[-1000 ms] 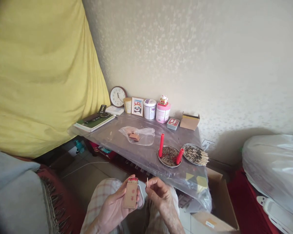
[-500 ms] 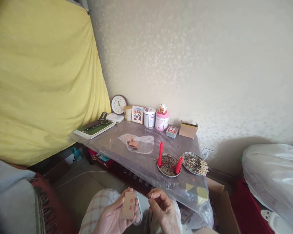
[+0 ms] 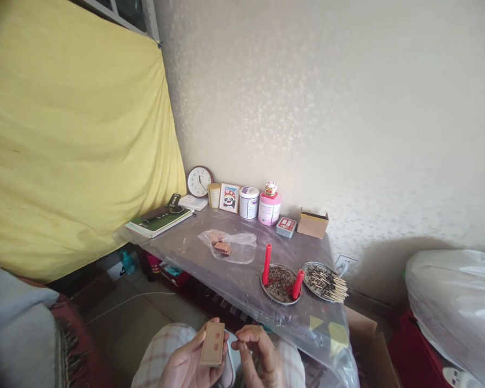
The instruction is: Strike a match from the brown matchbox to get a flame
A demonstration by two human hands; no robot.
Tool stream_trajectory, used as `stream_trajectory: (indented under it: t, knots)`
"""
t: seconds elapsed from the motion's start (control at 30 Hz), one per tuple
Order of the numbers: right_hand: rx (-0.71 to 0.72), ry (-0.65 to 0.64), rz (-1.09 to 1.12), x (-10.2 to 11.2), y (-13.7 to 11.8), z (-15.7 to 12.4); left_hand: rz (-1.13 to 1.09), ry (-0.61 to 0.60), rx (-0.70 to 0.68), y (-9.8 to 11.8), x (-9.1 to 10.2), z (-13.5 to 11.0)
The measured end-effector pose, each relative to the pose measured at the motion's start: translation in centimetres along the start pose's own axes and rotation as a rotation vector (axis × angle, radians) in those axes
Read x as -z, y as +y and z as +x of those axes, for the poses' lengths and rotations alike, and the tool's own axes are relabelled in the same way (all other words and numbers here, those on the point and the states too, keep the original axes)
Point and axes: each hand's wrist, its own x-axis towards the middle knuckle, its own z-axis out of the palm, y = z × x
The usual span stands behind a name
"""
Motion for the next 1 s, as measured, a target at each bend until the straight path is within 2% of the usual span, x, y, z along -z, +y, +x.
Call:
stream_trajectory:
  t: [0.13,0.27,0.5,0.67,0.8,0.9,1.0]
  knots:
    - [0.2,-0.146,-0.359,0.7,-0.5,0.4,-0.034,0.024,-0.024,-0.4,-0.1,0.1]
    - [0.344,-0.277,-0.463,1.2,-0.4,0.5,-0.017,0.064,-0.05,-0.8,-0.4,0.1]
    - [0.287,-0.309,-0.389,1.0,-0.5,-0.6,-0.001,0.006,0.026,-1.4,-1.8,-0.8]
    - [0.304,-0.319,-0.368,1.1,-0.8,-1.1,0.025,0.014,0.048,-1.8,-1.6,-1.0]
    - [0.365,-0.243,-0.432,1.4,-0.6,-0.9,0.154,0.084,-0.067,-1.4,-1.5,-1.1]
    - [0.378,-0.183,-0.48,1.8,-0.1,-0.7,0.385,0.162,-0.202,-0.9,-2.0,-1.4]
    - [0.365,-0.185,-0.515,2.3,0.4,-0.5,0.594,0.222,-0.319,-0.8,-2.2,-1.6]
